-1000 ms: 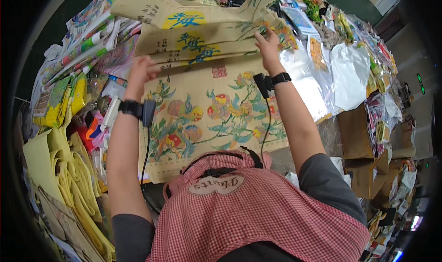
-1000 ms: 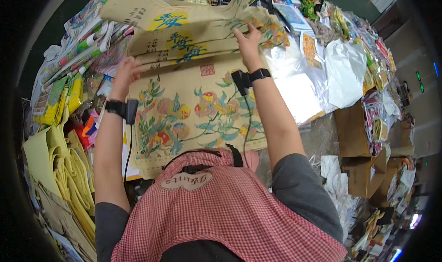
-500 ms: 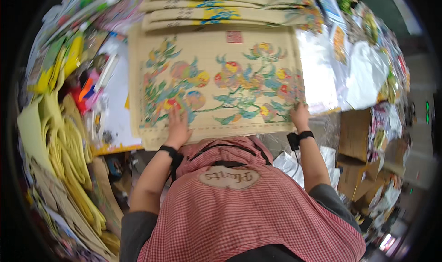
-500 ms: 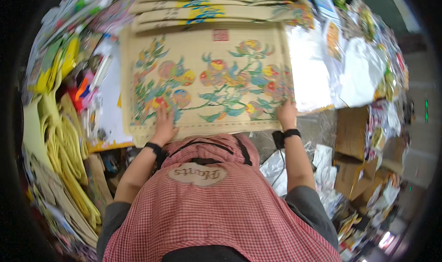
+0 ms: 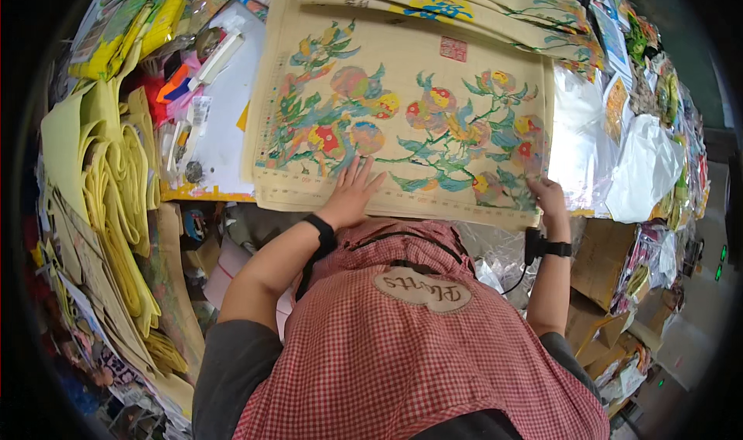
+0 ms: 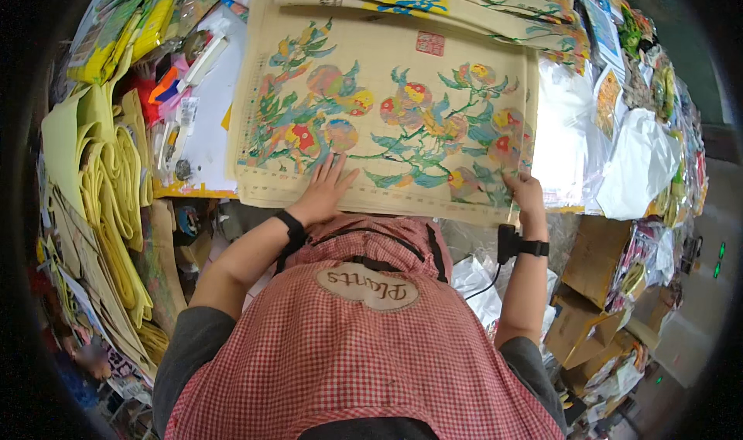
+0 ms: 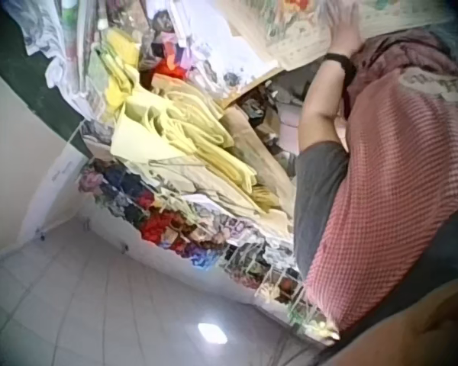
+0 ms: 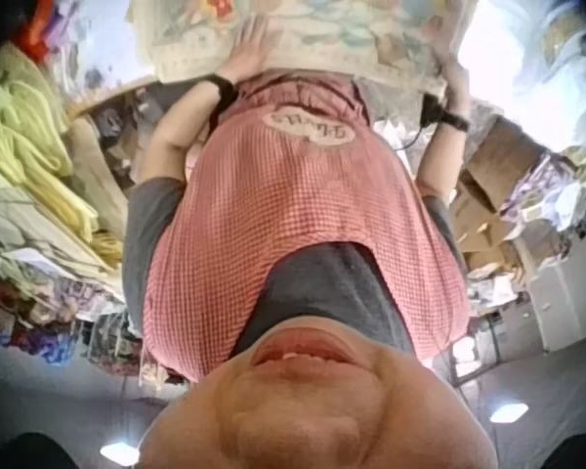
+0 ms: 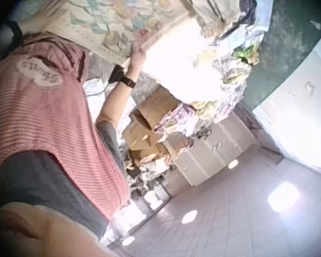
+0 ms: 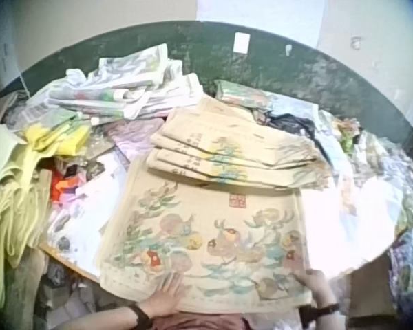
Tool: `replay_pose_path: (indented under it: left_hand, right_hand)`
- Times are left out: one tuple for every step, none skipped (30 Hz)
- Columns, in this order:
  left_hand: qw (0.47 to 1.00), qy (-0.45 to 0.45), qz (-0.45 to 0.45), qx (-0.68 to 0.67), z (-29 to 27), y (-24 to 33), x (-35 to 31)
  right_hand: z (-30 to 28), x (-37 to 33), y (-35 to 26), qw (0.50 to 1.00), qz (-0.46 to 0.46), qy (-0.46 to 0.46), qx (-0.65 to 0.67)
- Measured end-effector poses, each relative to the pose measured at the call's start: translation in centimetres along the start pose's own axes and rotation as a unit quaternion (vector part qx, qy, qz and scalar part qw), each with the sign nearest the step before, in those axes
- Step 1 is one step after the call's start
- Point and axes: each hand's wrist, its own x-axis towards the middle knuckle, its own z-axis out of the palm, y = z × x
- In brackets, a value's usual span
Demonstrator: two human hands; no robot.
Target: Flipping through and sorting a stack of large printed sheets with illustrations on a work table.
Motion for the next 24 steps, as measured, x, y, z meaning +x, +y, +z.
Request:
replay_pose_path:
  left_hand:
    - [0.998, 0.051, 0.008, 0.030, -0.5, 0.8, -0.2]
    - [0.998, 0.050, 0.023, 0.025, -0.4, 0.6, -0.1]
    - [0.996, 0.087, 0.032, 0.004, -0.5, 0.2, -0.2]
    - [0.992, 0.121, 0.039, -0.018, -1.3, 0.5, -0.2]
    - [0.974, 0.220, 0.048, -0.041, -2.0, 0.7, -0.1]
    - [0.974, 0.216, 0.057, -0.042, -3.9, 1.2, -0.2]
    - [0.986, 0.131, 0.024, -0.096, -5.9, 1.3, -0.6]
    - [0.988, 0.046, -0.012, -0.148, -7.9, 1.6, -1.0]
    - [0.989, 0.040, -0.008, -0.145, -9.8, 2.0, -1.7]
    - [0.991, -0.047, 0.016, -0.125, -11.4, 2.6, -2.6]
    - [0.985, -0.131, 0.042, -0.103, -12.5, 2.9, -3.0]
    - [0.985, -0.133, 0.043, -0.102, -13.2, 2.8, -3.1]
    - [0.989, -0.116, 0.038, -0.079, -13.6, 2.6, -3.1]
    - [0.993, -0.099, 0.034, -0.056, -13.6, 2.5, -3.0]
    - [0.999, -0.041, 0.021, -0.028, -13.8, 2.5, -2.0]
    - [0.999, 0.035, 0.022, 0.013, -14.2, 3.3, -0.4]
    - [0.992, 0.112, 0.019, 0.054, -14.6, 3.9, 1.3]
    - [0.989, 0.125, 0.023, 0.071, -14.2, 2.9, 2.8]
    - [0.986, 0.138, 0.027, 0.087, -13.2, 1.7, 4.4]
    - [0.986, 0.138, 0.023, 0.088, -12.6, 0.8, 5.9]
    - [0.984, 0.148, 0.020, 0.103, -11.9, -0.1, 7.2]
    - [0.980, 0.157, 0.016, 0.118, -11.4, -0.8, 8.2]
    - [0.981, 0.156, 0.013, 0.118, -11.0, -1.5, 9.0]
    - [0.983, 0.138, 0.001, 0.118, -10.4, -2.2, 9.9]
  right_hand:
    - [-0.3, -1.8, -2.5, 0.980, -0.014, -0.057, 0.189]
    - [-1.0, -3.7, -4.5, 0.924, -0.030, -0.103, 0.368]
    - [-2.5, -4.0, -5.0, 0.892, -0.046, -0.157, 0.422]
    - [-3.0, -4.4, -5.2, 0.889, -0.077, -0.126, 0.434]
    - [-3.8, -4.6, -5.3, 0.878, -0.084, -0.129, 0.454]
    - [-4.7, -4.8, -5.0, 0.867, -0.091, -0.129, 0.473]
    - [-4.9, -4.4, -3.8, 0.865, -0.090, -0.120, 0.479]
    - [-4.7, -3.6, -2.1, 0.947, -0.216, 0.022, 0.236]
    - [-4.2, -2.8, -0.6, 0.935, -0.316, 0.158, -0.032]
    - [-3.3, -3.1, 0.1, 0.806, -0.445, 0.274, -0.279]
    - [-2.6, -2.2, 2.4, 0.825, -0.462, 0.242, -0.218]
    - [-2.1, -1.3, 4.3, 0.839, -0.480, 0.207, -0.153]
    - [-0.9, -2.5, 3.9, 0.902, -0.420, 0.095, -0.028]
    - [0.3, -3.7, 3.4, 0.933, -0.345, -0.020, 0.099]
    - [0.5, -2.9, 5.6, 0.955, -0.292, -0.007, 0.053]
    - [1.2, -1.7, 8.3, 0.972, -0.236, 0.006, 0.008]
    - [2.0, -1.2, 9.3, 0.972, -0.234, 0.007, 0.008]
    - [3.0, -0.9, 9.8, 0.986, -0.163, 0.026, -0.021]
    - [3.6, -0.6, 10.2, 0.993, -0.092, 0.045, -0.053]
    - [3.8, -0.2, 10.3, 0.993, -0.093, 0.042, -0.053]
    - [3.9, -0.1, 10.6, 0.978, -0.169, 0.095, -0.071]
    - [4.1, 0.1, 10.8, 0.954, -0.245, 0.147, -0.087]
    - [4.1, 0.3, 10.9, 0.955, -0.245, 0.145, -0.087]
    - [4.1, 0.6, 11.1, 0.958, -0.226, 0.163, -0.073]
